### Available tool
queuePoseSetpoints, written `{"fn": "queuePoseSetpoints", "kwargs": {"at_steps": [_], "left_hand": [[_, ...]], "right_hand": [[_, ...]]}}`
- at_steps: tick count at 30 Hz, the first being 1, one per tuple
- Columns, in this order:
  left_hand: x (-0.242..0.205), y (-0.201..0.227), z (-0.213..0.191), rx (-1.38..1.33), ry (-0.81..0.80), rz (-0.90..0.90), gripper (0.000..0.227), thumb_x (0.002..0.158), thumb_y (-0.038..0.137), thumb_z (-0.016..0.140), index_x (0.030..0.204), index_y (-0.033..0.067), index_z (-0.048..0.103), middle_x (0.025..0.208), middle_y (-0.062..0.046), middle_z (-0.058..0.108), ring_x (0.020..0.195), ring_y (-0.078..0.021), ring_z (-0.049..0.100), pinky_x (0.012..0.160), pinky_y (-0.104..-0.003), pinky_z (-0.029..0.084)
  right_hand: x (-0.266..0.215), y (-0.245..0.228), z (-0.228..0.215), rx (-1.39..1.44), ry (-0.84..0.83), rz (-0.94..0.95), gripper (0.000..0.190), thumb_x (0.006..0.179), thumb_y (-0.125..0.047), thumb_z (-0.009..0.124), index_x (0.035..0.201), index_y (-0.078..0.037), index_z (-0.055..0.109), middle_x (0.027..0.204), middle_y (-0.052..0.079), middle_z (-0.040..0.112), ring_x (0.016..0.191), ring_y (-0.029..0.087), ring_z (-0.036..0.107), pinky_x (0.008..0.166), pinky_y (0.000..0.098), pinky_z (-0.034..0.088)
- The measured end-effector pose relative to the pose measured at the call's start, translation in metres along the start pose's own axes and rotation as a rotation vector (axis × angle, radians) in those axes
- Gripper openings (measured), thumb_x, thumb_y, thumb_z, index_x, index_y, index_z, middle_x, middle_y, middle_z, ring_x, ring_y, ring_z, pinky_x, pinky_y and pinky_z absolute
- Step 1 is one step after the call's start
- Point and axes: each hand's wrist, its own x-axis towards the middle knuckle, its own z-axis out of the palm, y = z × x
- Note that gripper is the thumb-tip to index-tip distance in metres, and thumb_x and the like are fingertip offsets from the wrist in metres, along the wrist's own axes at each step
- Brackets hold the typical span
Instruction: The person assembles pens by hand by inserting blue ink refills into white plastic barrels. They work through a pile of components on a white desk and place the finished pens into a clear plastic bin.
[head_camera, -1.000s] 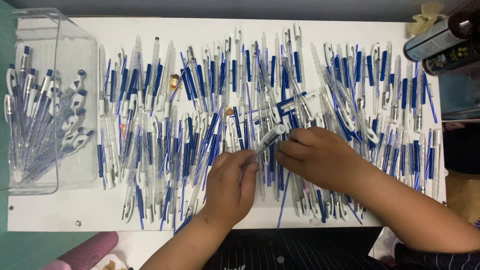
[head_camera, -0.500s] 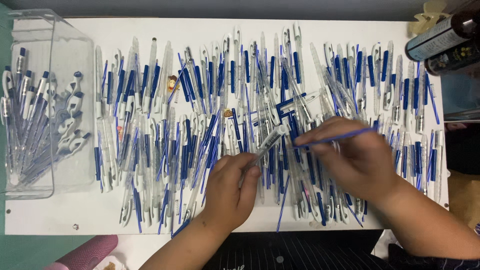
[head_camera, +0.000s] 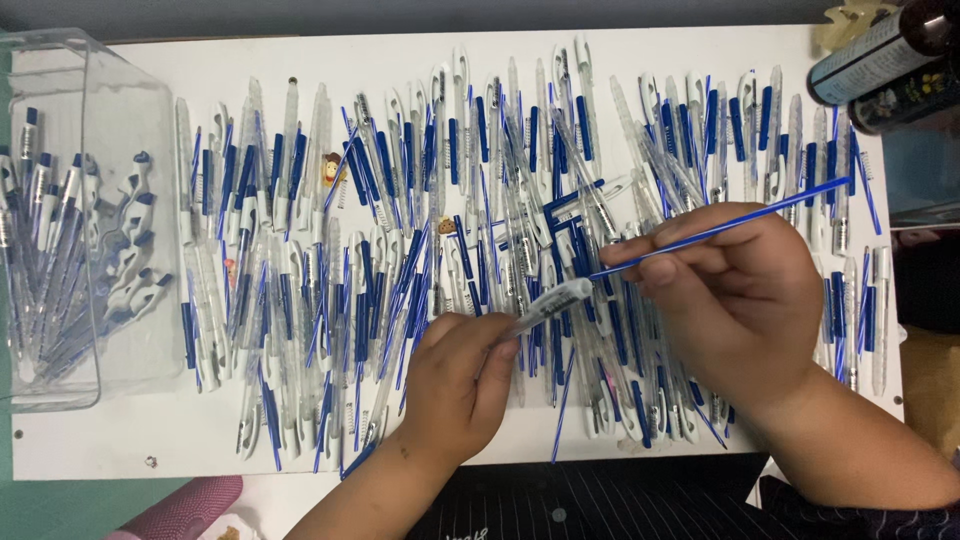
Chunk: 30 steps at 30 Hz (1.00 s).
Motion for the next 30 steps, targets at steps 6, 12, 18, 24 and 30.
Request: {"fn": "queuePoseSetpoints", "kwargs": {"at_steps": [6, 12, 18, 24, 30], "left_hand": [[0.005, 0.003, -0.004, -0.002, -0.038, -0.018, 0.028, 0.104, 0.022, 0.048, 0.114, 0.0042, 0.068, 0.100, -0.007, 0.074, 0.078, -0.0283, 0.062, 0.074, -0.040, 0.048], [0.000, -0.001, -0.001, 0.017, -0.044, -0.004, 0.028, 0.105, 0.022, 0.047, 0.115, 0.0063, 0.068, 0.100, -0.006, 0.075, 0.078, -0.0263, 0.061, 0.075, -0.038, 0.047], [0.001, -0.001, -0.001, -0.003, -0.038, 0.013, 0.024, 0.103, 0.017, 0.052, 0.119, 0.0062, 0.067, 0.103, -0.006, 0.075, 0.079, -0.0266, 0.061, 0.076, -0.038, 0.047], [0.003, 0.002, -0.002, 0.000, -0.039, 0.011, 0.025, 0.104, 0.019, 0.049, 0.116, 0.0070, 0.069, 0.097, -0.004, 0.075, 0.076, -0.0241, 0.059, 0.072, -0.036, 0.046], [0.003, 0.001, -0.004, -0.007, -0.029, 0.001, 0.027, 0.105, 0.021, 0.049, 0.117, 0.0048, 0.067, 0.103, -0.008, 0.075, 0.078, -0.0285, 0.061, 0.074, -0.040, 0.048]], "right_hand": [[-0.003, 0.000, -0.009, -0.014, 0.080, 0.012, 0.013, 0.104, -0.008, 0.056, 0.111, 0.000, 0.048, 0.089, 0.021, 0.069, 0.086, 0.026, 0.078, 0.065, 0.0255, 0.062], [-0.005, 0.002, -0.002, 0.044, 0.021, 0.013, 0.012, 0.101, 0.000, 0.059, 0.111, 0.001, 0.053, 0.086, 0.015, 0.069, 0.094, 0.028, 0.081, 0.081, 0.0316, 0.068], [-0.005, 0.001, 0.000, 0.089, -0.042, 0.072, 0.014, 0.098, 0.004, 0.061, 0.110, 0.001, 0.055, 0.094, 0.018, 0.073, 0.098, 0.027, 0.081, 0.088, 0.0328, 0.067], [-0.006, -0.004, -0.002, 0.040, -0.010, 0.071, 0.015, 0.098, 0.004, 0.060, 0.111, 0.001, 0.054, 0.094, 0.021, 0.073, 0.096, 0.029, 0.081, 0.085, 0.0325, 0.067], [0.003, -0.011, 0.002, -0.060, -0.179, 0.099, 0.023, 0.093, 0.000, 0.066, 0.116, 0.000, 0.067, 0.113, 0.016, 0.076, 0.108, 0.024, 0.077, 0.095, 0.0300, 0.062]]}}
